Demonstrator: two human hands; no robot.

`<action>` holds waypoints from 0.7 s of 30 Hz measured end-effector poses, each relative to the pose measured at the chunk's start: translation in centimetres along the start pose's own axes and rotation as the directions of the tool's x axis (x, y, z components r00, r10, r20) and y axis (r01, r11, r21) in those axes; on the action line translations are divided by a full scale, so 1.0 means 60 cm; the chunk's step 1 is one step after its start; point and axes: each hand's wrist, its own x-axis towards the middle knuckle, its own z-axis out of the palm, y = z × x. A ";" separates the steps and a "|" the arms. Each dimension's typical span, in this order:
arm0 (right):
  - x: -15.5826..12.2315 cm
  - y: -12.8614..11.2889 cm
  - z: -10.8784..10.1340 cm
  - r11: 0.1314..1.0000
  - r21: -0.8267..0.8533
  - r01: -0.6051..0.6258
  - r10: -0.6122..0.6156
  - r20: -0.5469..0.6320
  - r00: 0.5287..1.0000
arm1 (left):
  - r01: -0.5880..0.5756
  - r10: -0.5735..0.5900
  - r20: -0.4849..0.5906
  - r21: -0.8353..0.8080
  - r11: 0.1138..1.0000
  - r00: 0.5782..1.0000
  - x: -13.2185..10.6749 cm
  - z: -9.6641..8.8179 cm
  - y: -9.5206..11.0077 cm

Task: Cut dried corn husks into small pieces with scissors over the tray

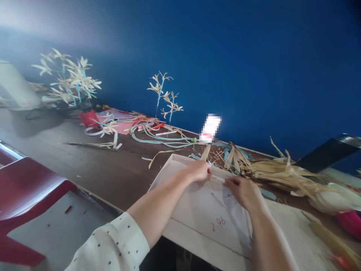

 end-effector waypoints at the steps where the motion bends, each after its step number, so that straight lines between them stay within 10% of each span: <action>1: -0.003 -0.007 0.001 0.999 0.032 0.032 -0.033 0.040 0.999 | -0.002 0.002 0.014 0.008 1.000 1.000 -0.002 -0.003 0.001; 5: -0.011 -0.031 -0.003 0.979 0.188 0.082 -0.105 0.117 0.988 | -0.014 0.012 0.057 0.028 1.000 0.998 -0.009 -0.015 0.005; 14: -0.015 -0.038 -0.037 0.924 0.381 -0.041 0.145 -0.248 0.958 | 0.015 -0.015 0.009 0.073 0.997 1.000 -0.016 -0.030 0.009; 18: -0.019 -0.045 -0.040 0.887 0.459 -0.050 0.230 -0.347 0.909 | -0.158 0.158 -0.101 0.007 0.987 0.982 -0.017 -0.027 0.014; 21: -0.020 -0.046 -0.038 0.874 0.485 -0.030 0.232 -0.363 0.903 | -0.315 0.318 0.059 -0.067 0.947 0.946 -0.014 -0.018 0.020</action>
